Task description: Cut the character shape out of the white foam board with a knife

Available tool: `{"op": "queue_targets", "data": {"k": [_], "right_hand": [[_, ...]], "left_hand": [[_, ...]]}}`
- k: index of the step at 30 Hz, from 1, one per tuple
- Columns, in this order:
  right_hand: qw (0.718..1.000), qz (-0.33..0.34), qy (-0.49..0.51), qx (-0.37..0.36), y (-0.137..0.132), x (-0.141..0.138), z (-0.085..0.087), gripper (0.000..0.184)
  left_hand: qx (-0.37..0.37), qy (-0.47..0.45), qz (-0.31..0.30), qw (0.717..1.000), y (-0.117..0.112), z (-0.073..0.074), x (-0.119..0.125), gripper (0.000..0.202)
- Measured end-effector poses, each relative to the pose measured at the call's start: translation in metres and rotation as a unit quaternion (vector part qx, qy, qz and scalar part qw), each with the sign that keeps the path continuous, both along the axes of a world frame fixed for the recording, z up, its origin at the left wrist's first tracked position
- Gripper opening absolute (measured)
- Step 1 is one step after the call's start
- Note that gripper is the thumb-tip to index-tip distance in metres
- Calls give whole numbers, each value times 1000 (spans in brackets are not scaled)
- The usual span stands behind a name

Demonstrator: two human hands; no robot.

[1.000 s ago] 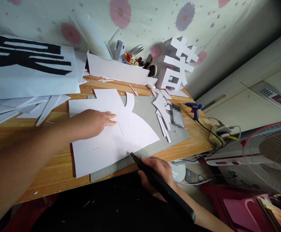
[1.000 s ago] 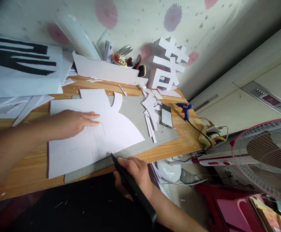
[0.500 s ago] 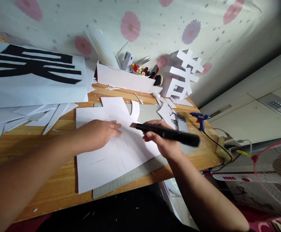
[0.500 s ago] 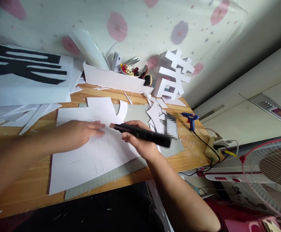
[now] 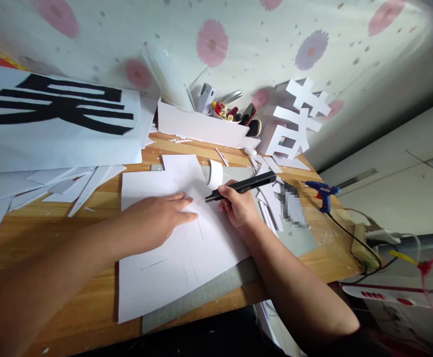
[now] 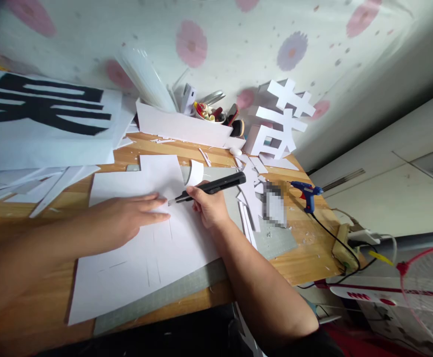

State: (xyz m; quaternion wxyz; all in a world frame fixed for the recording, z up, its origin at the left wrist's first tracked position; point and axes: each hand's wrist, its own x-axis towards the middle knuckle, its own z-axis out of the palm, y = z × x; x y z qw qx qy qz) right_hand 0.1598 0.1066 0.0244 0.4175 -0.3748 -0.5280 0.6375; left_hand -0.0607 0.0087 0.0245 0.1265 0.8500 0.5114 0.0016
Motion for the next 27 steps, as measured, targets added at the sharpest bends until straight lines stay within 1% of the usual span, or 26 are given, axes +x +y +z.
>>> {"op": "queue_targets", "data": {"k": [3, 6, 9, 15, 20, 27], "right_hand": [[999, -15, -27, 5, -3, -2, -6, 29], [998, -27, -46, 14, -2, -1, -9, 24], [998, -22, -58, 23, -2, -1, -10, 23], [995, -4, -87, 39, -4, -2, -8, 26], [995, 4, -86, 51, -4, -2, -8, 24], [996, 8, -72, 45, -3, -1, -6, 22]], "left_hand": [[6, 12, -9, 1000, -1, -5, 0, 76], [8, 16, -8, 1000, -2, -10, 0, 77], [12, 8, -8, 1000, -3, -15, -1, 78], [39, -2, -11, 999, -3, -25, -5, 74], [46, 6, -12, 999, -4, -28, -6, 74], [65, 12, -24, 998, -3, -31, -6, 74]]}}
